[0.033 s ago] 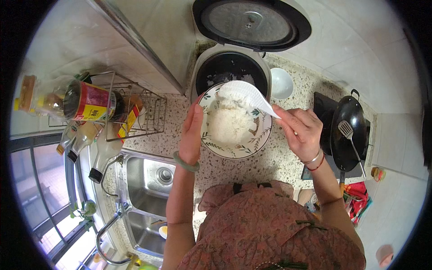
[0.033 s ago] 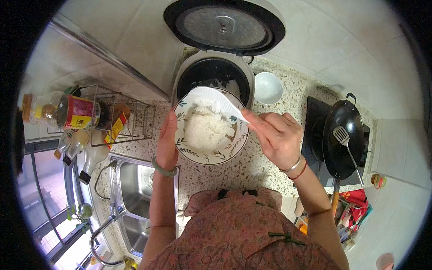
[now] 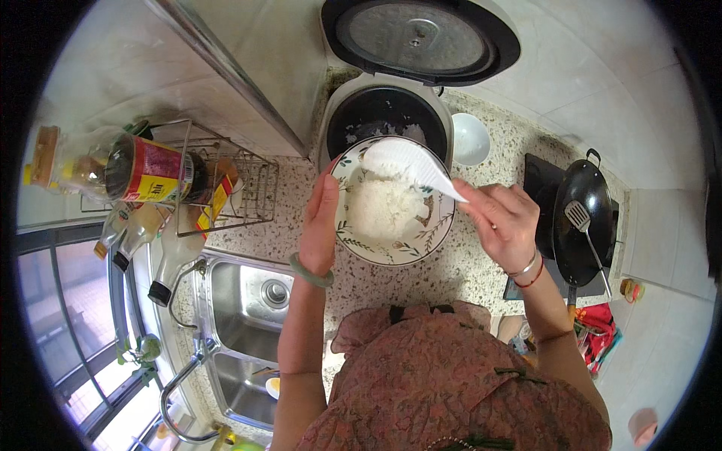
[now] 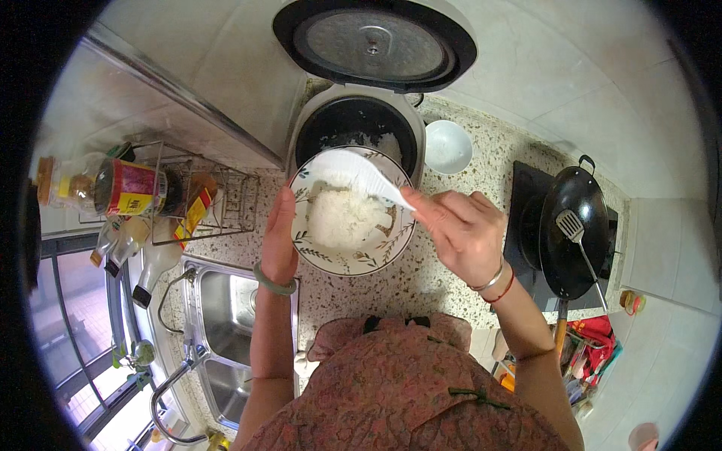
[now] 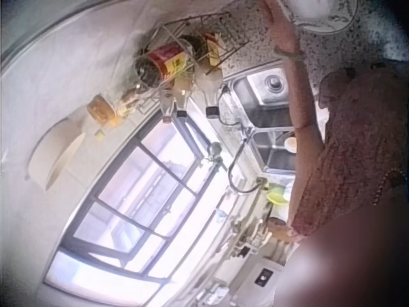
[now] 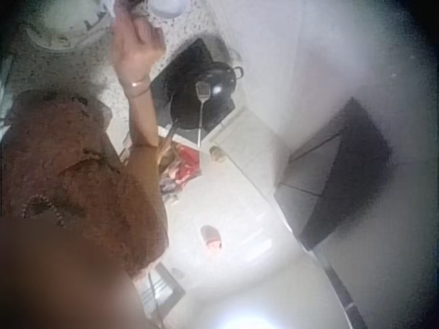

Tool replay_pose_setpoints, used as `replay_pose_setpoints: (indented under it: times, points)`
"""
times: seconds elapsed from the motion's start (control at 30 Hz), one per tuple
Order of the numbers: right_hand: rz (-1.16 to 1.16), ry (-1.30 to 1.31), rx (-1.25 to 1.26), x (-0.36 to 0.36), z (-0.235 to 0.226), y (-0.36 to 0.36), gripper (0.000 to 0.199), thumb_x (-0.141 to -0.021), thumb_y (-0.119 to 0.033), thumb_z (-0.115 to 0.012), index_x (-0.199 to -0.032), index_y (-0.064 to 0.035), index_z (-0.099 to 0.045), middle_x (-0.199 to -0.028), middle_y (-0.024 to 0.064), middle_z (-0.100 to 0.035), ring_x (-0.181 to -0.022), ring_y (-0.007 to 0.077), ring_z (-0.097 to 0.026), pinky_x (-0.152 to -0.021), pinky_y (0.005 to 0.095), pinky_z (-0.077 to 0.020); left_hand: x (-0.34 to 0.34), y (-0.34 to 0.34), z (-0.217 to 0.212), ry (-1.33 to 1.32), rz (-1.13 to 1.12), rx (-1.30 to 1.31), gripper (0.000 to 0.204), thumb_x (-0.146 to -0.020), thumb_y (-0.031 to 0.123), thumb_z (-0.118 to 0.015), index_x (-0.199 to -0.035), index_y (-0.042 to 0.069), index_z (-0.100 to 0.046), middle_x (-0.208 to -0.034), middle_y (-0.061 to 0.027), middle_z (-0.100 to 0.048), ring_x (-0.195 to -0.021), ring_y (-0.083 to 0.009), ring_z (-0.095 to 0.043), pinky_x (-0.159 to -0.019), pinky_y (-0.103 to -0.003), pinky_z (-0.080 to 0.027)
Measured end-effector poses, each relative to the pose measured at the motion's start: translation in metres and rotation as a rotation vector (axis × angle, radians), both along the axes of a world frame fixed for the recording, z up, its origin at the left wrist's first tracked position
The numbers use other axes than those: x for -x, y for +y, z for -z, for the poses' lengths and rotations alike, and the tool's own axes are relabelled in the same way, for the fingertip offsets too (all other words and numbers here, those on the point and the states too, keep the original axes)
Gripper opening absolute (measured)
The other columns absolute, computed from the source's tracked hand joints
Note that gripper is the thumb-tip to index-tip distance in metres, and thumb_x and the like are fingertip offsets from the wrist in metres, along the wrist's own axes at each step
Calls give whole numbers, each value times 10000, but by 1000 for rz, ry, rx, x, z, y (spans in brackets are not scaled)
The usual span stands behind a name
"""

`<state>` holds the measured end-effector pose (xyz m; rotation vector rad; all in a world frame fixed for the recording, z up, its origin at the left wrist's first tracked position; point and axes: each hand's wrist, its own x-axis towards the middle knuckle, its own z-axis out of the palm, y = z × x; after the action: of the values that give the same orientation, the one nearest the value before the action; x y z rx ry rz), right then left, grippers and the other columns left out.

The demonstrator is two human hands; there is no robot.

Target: The person cleans a dining table with a cloth, then moves to the kitchen to open a rice cooker. They scoop cooked rice into a bowl using a rice paddle and place the bowl on the dining table.

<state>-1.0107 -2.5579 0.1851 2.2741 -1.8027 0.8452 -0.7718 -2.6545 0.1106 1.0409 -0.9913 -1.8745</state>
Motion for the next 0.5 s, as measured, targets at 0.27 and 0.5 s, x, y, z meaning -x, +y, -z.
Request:
replay_pose_setpoints:
  times: [0.27, 0.5]
  points:
    - [-91, 92, -238, -20, -4, 18, 421, -684, -61, -703, -1101, -110, -693, -700, 4, -572, -548, 151, -551, -495, 273, -407, 2, 1, 0, -1, -60, 21, 481, -1017, 356, -400, -1350, 15, -459, -1261, -86, -550, -1140, -154, -513, -978, -282, -407]
    - [-101, 114, -160, -21, -29, 22, 393, -665, -58, -706, -1057, -90, -711, -704, 2, -595, -549, 142, -553, -483, 278, -369, 1, 0, 5, 66, -80, -15, 480, -1008, 359, -429, -1338, 13, -472, -1227, -72, -568, -1100, -138, -528, -943, -270, -426]
